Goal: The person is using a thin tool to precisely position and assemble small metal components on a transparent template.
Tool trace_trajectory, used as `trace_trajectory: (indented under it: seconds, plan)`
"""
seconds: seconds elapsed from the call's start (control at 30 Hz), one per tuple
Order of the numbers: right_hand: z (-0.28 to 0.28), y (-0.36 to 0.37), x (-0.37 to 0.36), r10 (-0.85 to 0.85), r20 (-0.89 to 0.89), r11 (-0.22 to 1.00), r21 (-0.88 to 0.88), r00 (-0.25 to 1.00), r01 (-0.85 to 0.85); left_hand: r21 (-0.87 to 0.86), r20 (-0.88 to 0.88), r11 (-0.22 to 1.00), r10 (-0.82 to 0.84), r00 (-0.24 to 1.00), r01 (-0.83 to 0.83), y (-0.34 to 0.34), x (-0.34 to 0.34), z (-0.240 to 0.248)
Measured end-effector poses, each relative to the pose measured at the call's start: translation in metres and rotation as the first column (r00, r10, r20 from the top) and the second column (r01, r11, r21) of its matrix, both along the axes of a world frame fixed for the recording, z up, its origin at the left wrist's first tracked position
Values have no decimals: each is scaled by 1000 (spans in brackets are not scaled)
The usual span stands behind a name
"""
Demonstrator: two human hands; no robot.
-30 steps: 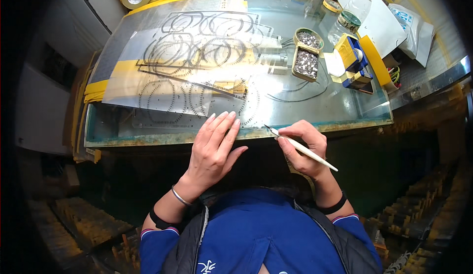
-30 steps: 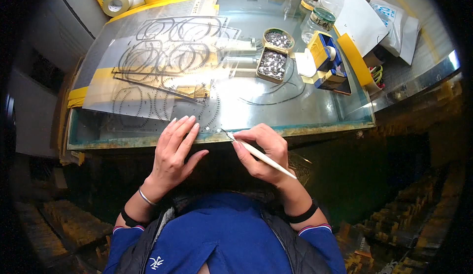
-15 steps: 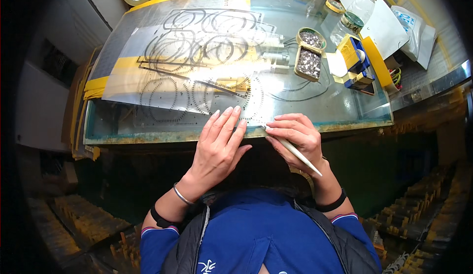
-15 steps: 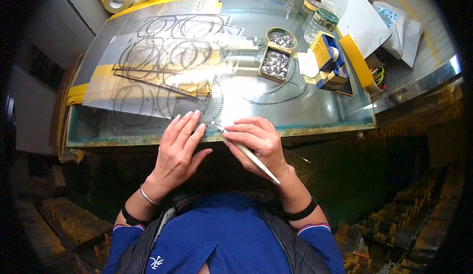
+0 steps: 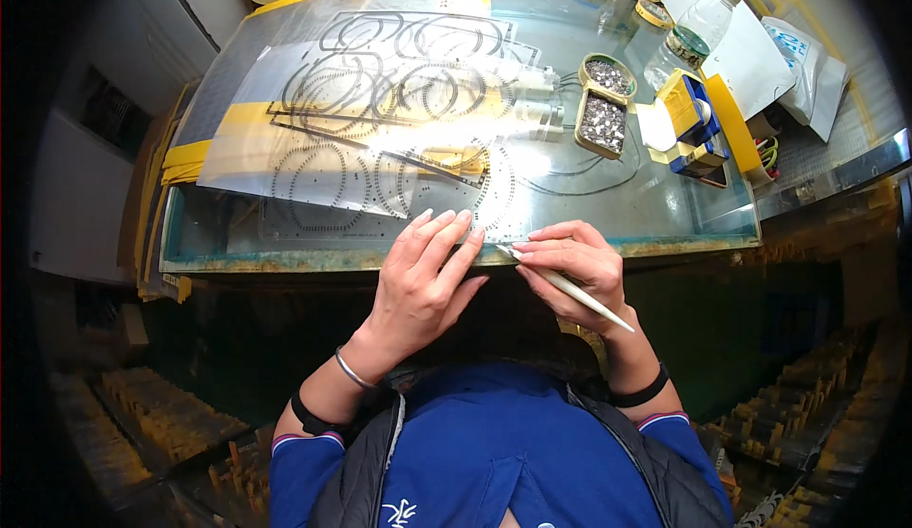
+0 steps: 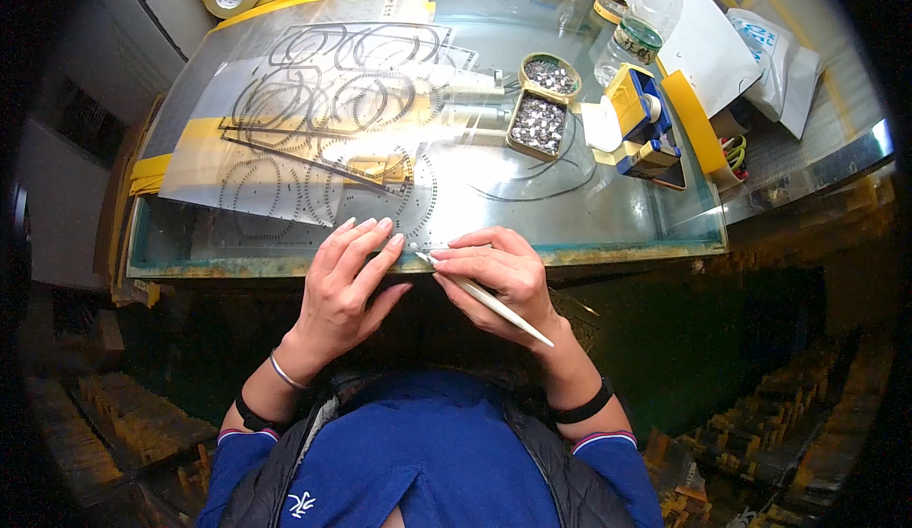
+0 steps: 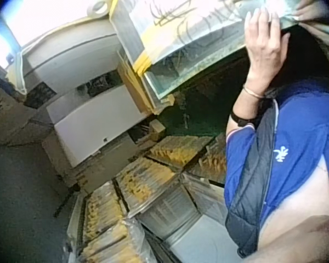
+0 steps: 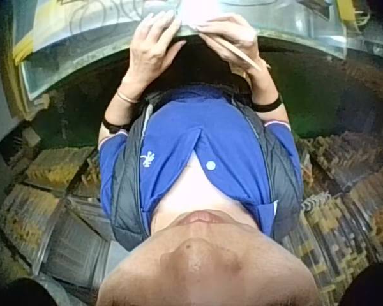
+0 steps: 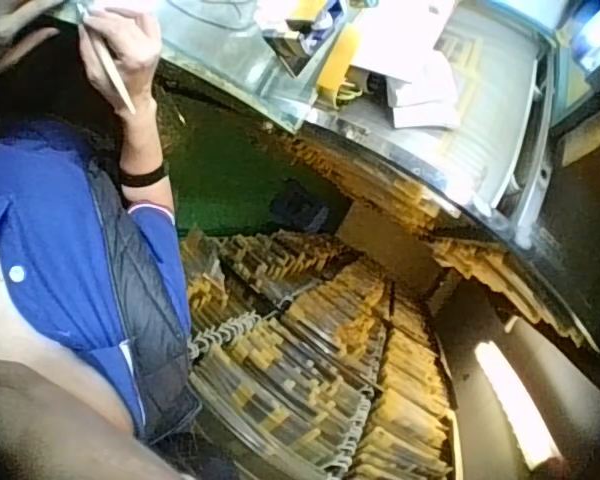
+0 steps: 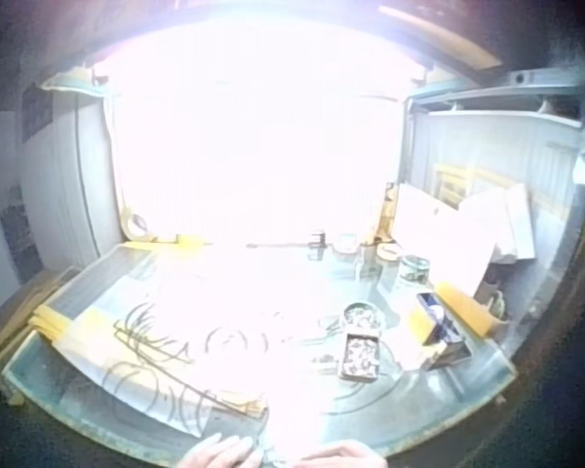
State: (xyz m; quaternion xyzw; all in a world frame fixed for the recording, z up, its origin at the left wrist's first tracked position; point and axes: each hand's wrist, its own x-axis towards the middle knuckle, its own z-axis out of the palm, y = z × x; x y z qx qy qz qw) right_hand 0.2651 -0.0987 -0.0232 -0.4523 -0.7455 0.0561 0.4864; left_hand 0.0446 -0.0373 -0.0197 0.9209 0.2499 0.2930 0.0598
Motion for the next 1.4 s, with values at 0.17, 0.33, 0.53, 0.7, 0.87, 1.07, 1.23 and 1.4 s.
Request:
trace_trajectory:
  seconds: [0.17,0.33,0.53,0.7,0.87,1.07,1.23,1.4]
  plan:
    - [-3,2,0,10,12,999,33,1000,-10,-19,18,1000,-24,1000,25,3,2,2]
    - [-5,3,-1,-8,50,997,75,999,5,-36,29,999,-40,999,41,6,2,4]
    - [-12,2,-8,-62,84,984,172,995,47,-110,108,991,-71,992,83,12,7,6]
    - [-16,2,-14,-128,122,967,237,984,96,-124,131,988,-70,989,87,15,8,6]
    - [-17,2,-19,-148,81,960,251,986,123,-109,121,991,-67,990,81,14,8,7]
    - [-7,7,-26,-282,-209,953,52,936,299,-88,137,993,-62,989,74,12,9,7]
    - [2,11,-22,-345,-310,936,-183,886,300,-122,180,991,-39,983,61,16,12,4]
    - [-3,22,-18,-239,-197,967,-135,951,216,-194,131,980,-18,991,43,27,16,18]
